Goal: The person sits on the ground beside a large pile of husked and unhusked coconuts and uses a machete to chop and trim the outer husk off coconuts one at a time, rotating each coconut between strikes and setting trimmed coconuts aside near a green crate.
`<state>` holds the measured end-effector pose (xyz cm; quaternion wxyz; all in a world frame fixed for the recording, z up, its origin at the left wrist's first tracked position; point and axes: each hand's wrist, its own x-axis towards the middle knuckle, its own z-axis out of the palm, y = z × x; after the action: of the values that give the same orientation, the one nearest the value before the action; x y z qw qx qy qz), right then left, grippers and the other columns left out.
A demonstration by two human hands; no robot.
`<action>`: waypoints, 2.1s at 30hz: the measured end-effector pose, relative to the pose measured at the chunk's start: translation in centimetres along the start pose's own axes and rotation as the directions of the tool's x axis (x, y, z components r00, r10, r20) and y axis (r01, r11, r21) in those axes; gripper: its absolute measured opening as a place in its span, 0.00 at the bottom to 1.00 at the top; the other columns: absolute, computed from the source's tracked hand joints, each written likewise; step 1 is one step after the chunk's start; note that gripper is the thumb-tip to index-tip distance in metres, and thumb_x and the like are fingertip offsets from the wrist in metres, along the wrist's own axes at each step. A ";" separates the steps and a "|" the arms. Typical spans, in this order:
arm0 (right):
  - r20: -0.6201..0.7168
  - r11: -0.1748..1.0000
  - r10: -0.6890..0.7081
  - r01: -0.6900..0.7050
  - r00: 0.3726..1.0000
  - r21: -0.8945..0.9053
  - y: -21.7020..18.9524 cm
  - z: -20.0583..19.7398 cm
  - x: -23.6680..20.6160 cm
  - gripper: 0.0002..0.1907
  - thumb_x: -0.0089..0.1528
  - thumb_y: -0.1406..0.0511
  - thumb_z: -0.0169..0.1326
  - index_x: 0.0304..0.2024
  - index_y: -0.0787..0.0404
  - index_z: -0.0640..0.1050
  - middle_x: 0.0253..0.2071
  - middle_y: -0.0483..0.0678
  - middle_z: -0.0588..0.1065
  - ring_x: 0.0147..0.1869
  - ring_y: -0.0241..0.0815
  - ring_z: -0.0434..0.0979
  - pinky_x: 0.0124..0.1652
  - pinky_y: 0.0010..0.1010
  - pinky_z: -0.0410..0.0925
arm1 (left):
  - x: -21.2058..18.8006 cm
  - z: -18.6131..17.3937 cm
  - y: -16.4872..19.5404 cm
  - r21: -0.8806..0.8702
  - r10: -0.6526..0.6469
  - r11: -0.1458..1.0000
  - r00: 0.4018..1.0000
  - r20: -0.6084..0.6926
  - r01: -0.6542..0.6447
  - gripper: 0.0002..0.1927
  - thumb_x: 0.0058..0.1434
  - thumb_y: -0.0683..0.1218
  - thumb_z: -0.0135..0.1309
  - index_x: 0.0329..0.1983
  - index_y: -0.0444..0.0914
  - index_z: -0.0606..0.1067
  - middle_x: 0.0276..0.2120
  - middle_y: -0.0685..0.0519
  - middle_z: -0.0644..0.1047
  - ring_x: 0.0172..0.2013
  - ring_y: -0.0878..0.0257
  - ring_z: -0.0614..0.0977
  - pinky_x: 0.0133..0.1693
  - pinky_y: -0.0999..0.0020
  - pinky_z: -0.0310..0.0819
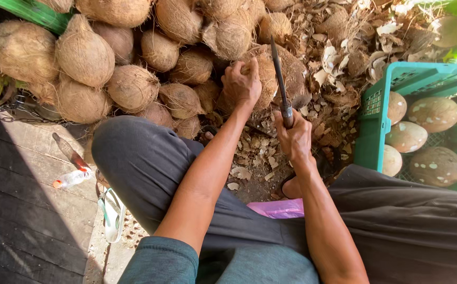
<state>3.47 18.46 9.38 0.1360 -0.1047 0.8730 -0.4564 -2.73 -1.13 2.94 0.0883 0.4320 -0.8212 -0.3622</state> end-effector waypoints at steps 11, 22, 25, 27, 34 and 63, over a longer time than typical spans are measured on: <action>0.191 0.934 0.347 -0.357 0.918 0.021 0.6 -1.5 0.7 0.15 0.66 0.56 0.57 0.37 0.63 0.76 0.23 0.46 0.72 0.22 0.36 0.69 0.22 0.34 0.65 | 0.2 -4.1 -1.7 -0.320 0.230 0.926 0.971 0.060 -0.199 0.39 0.57 0.80 0.44 0.47 0.45 0.80 0.51 0.49 0.79 0.49 0.53 0.80 0.49 0.51 0.76; 0.062 0.882 0.080 -0.100 0.995 0.461 -4.6 -2.8 -1.5 0.08 0.67 0.59 0.53 0.38 0.54 0.70 0.23 0.42 0.70 0.20 0.32 0.68 0.20 0.29 0.66 | 0.0 -3.5 0.0 -0.124 -0.242 0.957 0.958 0.154 0.262 0.28 0.66 0.70 0.38 0.34 0.47 0.78 0.25 0.57 0.77 0.24 0.64 0.75 0.26 0.64 0.67; 0.108 0.886 0.135 -0.169 0.985 0.432 -4.7 -0.9 -2.0 0.12 0.67 0.59 0.56 0.33 0.53 0.67 0.22 0.40 0.67 0.19 0.31 0.65 0.17 0.28 0.64 | -0.2 -2.8 -0.2 -0.167 -0.198 0.961 0.969 0.148 0.222 0.24 0.66 0.67 0.40 0.34 0.47 0.77 0.22 0.57 0.77 0.21 0.65 0.74 0.24 0.66 0.67; 0.198 0.945 0.272 -0.300 0.942 0.129 -4.3 -0.3 -2.1 0.21 0.70 0.56 0.58 0.28 0.56 0.65 0.22 0.41 0.66 0.19 0.31 0.61 0.18 0.26 0.62 | -0.3 -2.6 -0.1 -0.201 -0.168 0.960 0.975 0.147 0.196 0.22 0.66 0.65 0.42 0.33 0.47 0.77 0.22 0.58 0.77 0.20 0.65 0.73 0.23 0.66 0.66; -0.111 0.813 -0.116 0.159 0.987 0.560 -2.5 -0.6 -1.8 0.17 0.66 0.59 0.57 0.27 0.53 0.67 0.21 0.40 0.67 0.18 0.31 0.63 0.16 0.29 0.62 | 0.0 -3.2 0.9 -0.134 -0.269 0.947 0.950 0.162 0.291 0.21 0.66 0.63 0.43 0.29 0.46 0.75 0.21 0.58 0.76 0.20 0.66 0.74 0.22 0.66 0.66; 0.310 0.884 0.442 -0.468 0.842 0.010 -1.5 -0.5 -0.4 0.16 0.65 0.57 0.54 0.25 0.55 0.72 0.18 0.42 0.69 0.16 0.35 0.67 0.17 0.33 0.65 | -0.8 -3.3 -1.3 -0.129 0.007 0.992 0.988 0.155 0.013 0.29 0.60 0.73 0.44 0.34 0.46 0.76 0.41 0.50 0.77 0.35 0.56 0.78 0.33 0.55 0.72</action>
<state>3.80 18.12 10.94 0.3752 0.0436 0.8217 -0.4269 0.12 -2.71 4.58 0.0513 0.3971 -0.7998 -0.4473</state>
